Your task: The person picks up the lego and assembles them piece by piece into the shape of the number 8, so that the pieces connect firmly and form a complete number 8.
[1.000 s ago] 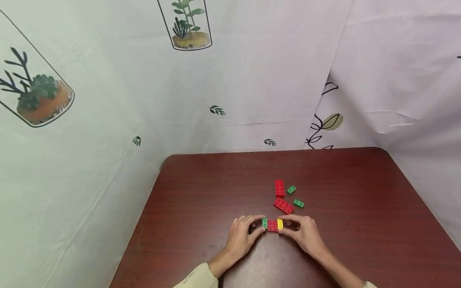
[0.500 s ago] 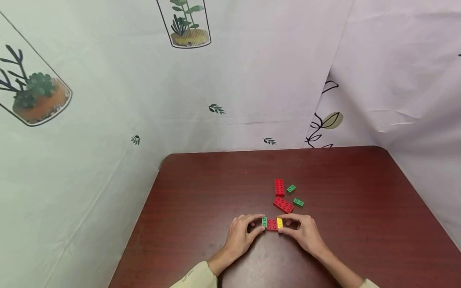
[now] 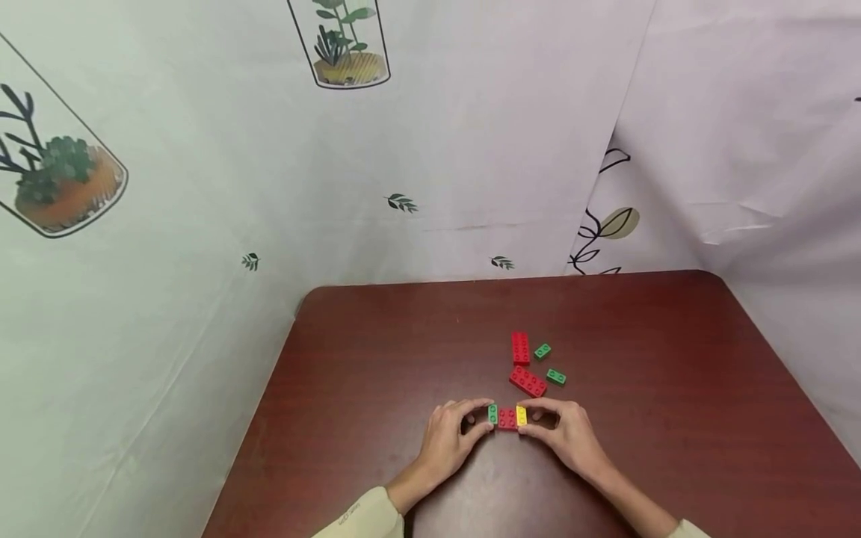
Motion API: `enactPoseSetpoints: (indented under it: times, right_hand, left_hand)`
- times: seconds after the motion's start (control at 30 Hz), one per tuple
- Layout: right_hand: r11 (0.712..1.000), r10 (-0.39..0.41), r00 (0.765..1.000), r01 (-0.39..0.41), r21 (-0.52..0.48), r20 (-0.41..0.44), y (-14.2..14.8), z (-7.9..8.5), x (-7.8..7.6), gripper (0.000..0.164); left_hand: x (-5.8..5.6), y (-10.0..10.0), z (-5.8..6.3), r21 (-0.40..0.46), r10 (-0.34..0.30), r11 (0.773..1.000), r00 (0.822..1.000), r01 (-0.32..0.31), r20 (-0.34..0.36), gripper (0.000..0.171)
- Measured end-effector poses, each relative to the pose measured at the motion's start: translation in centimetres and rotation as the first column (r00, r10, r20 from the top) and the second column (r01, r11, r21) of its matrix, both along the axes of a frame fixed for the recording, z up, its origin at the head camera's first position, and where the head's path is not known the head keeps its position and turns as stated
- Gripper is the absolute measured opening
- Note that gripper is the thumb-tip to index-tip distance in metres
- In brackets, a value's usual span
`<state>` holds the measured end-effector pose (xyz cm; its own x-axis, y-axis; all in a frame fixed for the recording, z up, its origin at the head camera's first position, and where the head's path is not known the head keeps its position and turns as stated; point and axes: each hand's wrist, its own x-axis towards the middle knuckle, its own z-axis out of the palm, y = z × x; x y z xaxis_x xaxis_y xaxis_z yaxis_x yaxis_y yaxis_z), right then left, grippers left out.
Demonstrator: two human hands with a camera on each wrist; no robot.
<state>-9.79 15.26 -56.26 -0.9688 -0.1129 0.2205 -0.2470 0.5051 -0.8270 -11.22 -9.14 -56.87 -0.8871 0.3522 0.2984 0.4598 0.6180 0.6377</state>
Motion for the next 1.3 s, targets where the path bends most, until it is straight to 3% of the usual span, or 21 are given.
enactPoseSetpoints:
  times: [0.23, 0.53, 0.7, 0.87, 1.17, 1.3]
  right_hand:
    - [1.000, -0.020, 0.990, 0.019, 0.008, 0.137, 0.0, -0.1, 0.4, 0.035]
    - [0.999, 0.050, 0.978, -0.046, -0.023, 0.204, 1.2, 1.0, 0.8, 0.037]
    - [0.995, -0.088, 0.982, 0.094, -0.031, 0.168, 1.6, 1.2, 0.4, 0.033]
    - [0.977, -0.213, 0.971, 0.210, 0.034, 0.108, 1.6, 1.2, 0.0, 0.040]
    - [0.961, -0.270, 0.961, 0.266, 0.076, 0.052, 0.9, 0.9, -0.5, 0.047]
    - [0.961, -0.272, 0.962, 0.270, 0.060, 0.021, 0.8, 0.9, -0.6, 0.049]
  left_hand:
    - [0.8, 0.1, -0.1, -0.009, 0.026, 1.000, 0.999, -0.026, 0.038, 0.036]
    - [1.1, 0.4, -0.2, -0.034, 0.054, 0.998, 0.998, -0.053, 0.024, 0.036]
    - [1.2, 0.5, 0.0, -0.024, 0.055, 0.998, 0.998, -0.055, 0.014, 0.034]
    - [1.4, 0.5, 0.1, -0.026, 0.053, 0.998, 0.999, -0.053, -0.012, 0.036]
    - [1.7, 0.6, 0.2, -0.003, 0.047, 0.999, 0.997, -0.047, -0.054, 0.045]
    - [1.7, 0.5, 0.3, -0.005, 0.053, 0.999, 0.998, -0.053, -0.033, 0.048]
